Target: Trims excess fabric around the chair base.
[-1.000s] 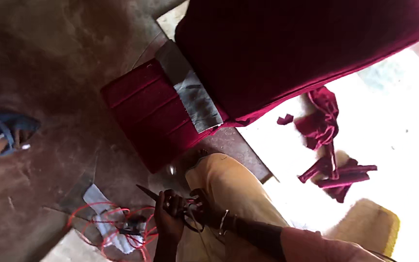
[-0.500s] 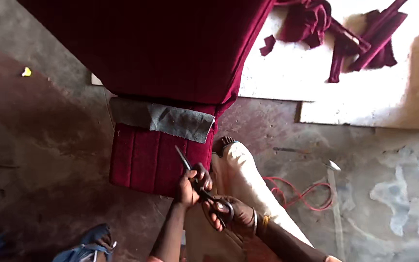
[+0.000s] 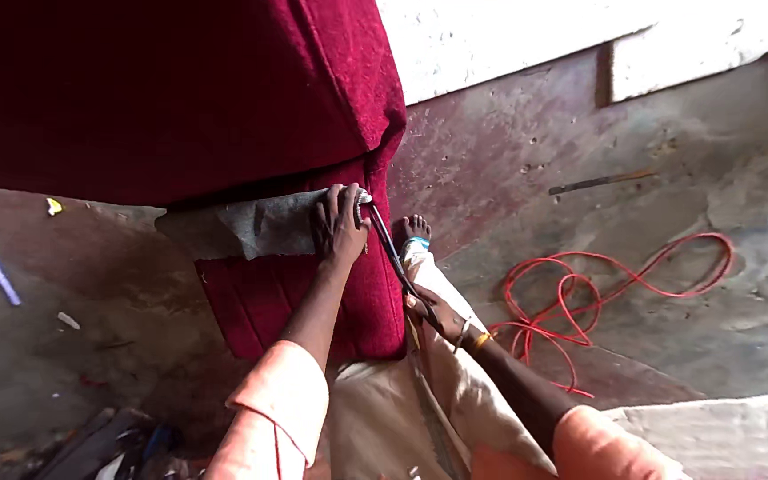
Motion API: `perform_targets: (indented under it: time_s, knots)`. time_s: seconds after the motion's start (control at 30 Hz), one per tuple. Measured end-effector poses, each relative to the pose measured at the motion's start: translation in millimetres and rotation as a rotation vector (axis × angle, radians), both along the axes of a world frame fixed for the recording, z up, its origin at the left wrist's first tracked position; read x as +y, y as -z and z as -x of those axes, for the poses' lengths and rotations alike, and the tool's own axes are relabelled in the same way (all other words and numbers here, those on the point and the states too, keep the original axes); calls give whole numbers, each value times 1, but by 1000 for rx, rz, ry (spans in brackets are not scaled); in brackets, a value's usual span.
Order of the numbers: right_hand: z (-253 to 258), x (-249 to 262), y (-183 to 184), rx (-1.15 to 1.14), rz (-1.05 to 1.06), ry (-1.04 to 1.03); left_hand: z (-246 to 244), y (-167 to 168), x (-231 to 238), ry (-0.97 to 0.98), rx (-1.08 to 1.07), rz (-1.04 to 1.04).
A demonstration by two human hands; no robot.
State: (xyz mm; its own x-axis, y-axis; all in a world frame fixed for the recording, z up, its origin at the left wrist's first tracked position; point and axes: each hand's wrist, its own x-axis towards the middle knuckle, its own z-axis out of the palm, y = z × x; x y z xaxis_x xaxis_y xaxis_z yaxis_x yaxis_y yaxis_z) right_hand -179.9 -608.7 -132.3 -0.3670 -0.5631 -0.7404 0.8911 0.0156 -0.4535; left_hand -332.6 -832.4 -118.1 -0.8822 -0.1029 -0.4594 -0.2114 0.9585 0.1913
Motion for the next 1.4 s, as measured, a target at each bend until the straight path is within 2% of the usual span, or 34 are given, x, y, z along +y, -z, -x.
perform_targets:
  time_s: [0.1, 0.2, 0.37, 0.5, 0.6, 0.73, 1.0, 1.17, 1.33, 1.4]
  knots:
    - [19, -8, 18, 6, 36, 6, 16, 5, -10, 38, 96, 0]
    - [39, -18, 20, 47, 41, 7, 24, 4, -22, 107, 173, -40]
    - [65, -39, 20, 115, -81, -29, 32, 13, -39, 233, 228, -172]
    - [85, -55, 8, 115, -200, -79, 22, 24, -48, 218, 303, -301]
    - [81, -70, 1, 108, -273, -21, 14, 28, -51, 191, 332, -361]
    - [64, -81, 10, 157, -301, 76, 11, 31, -54, 191, 295, -376]
    - [53, -79, 15, 233, -401, 48, 17, 31, -46, 170, 201, -314]
    - [55, -106, 3, 73, -401, 213, 19, 39, -41, 58, 357, -389]
    - [75, -154, -5, -59, -401, 454, 22, 30, -50, 119, 285, -448]
    - [75, -165, -5, -46, -449, 460, 25, 28, -54, 156, 258, -428]
